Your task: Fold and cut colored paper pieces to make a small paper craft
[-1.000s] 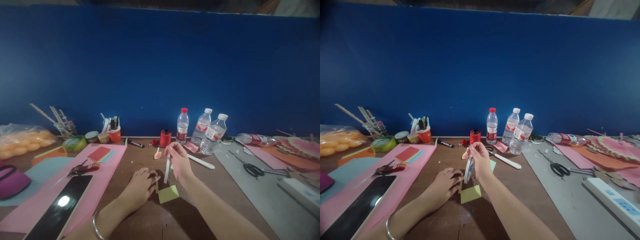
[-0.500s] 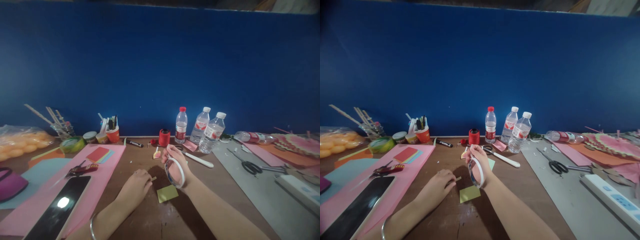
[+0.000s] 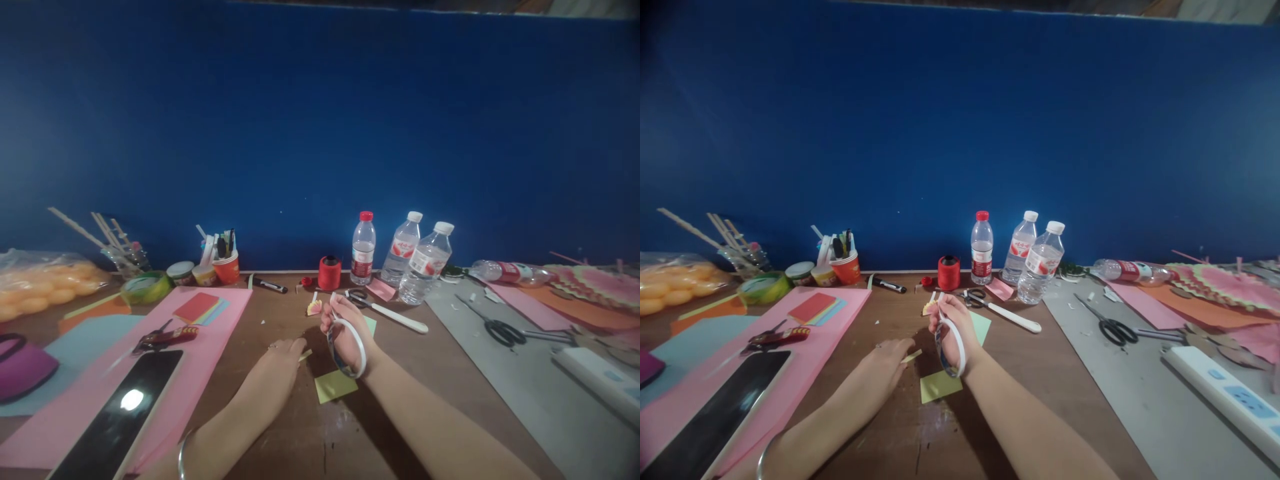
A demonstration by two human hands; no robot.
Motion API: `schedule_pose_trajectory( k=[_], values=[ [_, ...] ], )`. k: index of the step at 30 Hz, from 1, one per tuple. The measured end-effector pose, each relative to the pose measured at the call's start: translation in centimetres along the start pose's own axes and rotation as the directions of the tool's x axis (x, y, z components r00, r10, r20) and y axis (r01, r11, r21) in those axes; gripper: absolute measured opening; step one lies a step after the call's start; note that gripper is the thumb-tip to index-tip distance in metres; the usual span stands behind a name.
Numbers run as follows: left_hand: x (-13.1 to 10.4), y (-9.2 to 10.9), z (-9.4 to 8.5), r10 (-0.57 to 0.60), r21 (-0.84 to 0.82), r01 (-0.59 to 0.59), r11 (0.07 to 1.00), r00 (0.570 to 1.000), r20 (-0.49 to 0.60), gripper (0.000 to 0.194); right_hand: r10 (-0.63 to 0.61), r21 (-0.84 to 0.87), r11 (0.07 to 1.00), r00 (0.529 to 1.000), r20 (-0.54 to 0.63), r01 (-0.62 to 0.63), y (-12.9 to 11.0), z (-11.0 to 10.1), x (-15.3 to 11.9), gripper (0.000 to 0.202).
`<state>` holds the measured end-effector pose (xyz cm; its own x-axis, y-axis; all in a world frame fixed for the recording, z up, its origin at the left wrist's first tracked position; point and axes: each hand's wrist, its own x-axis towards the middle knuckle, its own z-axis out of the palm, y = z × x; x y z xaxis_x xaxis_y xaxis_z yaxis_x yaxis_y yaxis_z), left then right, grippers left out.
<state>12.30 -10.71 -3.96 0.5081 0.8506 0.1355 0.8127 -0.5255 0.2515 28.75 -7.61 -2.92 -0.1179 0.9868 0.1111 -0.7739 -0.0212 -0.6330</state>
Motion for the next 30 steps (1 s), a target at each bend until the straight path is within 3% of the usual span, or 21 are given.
schedule_pose_trajectory(
  k=[6,13,15,17,19,21,23,24,26,30],
  values=[
    [0.1,-0.5,0.8,-0.017,-0.049,0.017,0.999,1.0,0.006,0.026,-0.001,-0.006,1.0,1.0,0.021,0.001,0.2,-0.3,0.1,0.012],
    [-0.1,0.2,-0.1,-0.058,-0.028,0.057,0.998,0.998,-0.027,0.025,0.005,-0.02,1.0,1.0,-0.001,-0.005,0.3,-0.4,0.0,0.013],
    [-0.1,0.2,-0.5,-0.092,-0.114,0.085,0.99,0.994,-0.056,0.024,0.003,-0.029,1.0,1.0,-0.011,-0.004,0.3,-0.4,0.0,0.014],
    [0.0,0.3,-0.7,-0.147,-0.318,0.11,0.942,0.985,-0.093,0.021,-0.005,-0.041,0.999,1.0,-0.014,0.005,0.3,-0.3,0.0,0.016],
    [0.2,0.4,-0.7,-0.231,-0.634,0.122,0.763,0.969,-0.091,0.014,-0.014,-0.052,0.999,1.0,-0.014,0.013,0.2,-0.2,0.0,0.016],
    [0.5,0.6,-0.6,-0.305,-0.899,0.12,0.421,0.952,-0.016,0.013,-0.007,-0.061,0.998,1.0,-0.02,0.006,0.3,0.0,-0.1,0.016],
    [0.6,0.7,-0.5,-0.33,-0.991,0.111,0.078,0.941,0.08,0.019,0.02,-0.07,0.997,0.999,-0.04,-0.022,0.4,0.4,-0.3,0.017],
    [0.7,0.8,-0.5,-0.332,-0.994,0.104,-0.042,0.937,0.112,0.022,0.035,-0.074,0.996,0.998,-0.054,-0.039,0.5,0.6,-0.5,0.017],
    [0.7,0.8,-0.6,-0.344,-0.981,0.092,-0.171,0.927,0.147,0.023,0.069,-0.075,0.994,0.994,-0.082,-0.075,0.8,1.2,-0.9,0.018],
    [0.7,0.8,-0.7,-0.333,-0.968,0.094,-0.234,0.927,0.17,0.023,0.117,-0.088,0.988,0.989,-0.086,-0.125,1.4,2.4,-1.7,0.022]
  ],
)
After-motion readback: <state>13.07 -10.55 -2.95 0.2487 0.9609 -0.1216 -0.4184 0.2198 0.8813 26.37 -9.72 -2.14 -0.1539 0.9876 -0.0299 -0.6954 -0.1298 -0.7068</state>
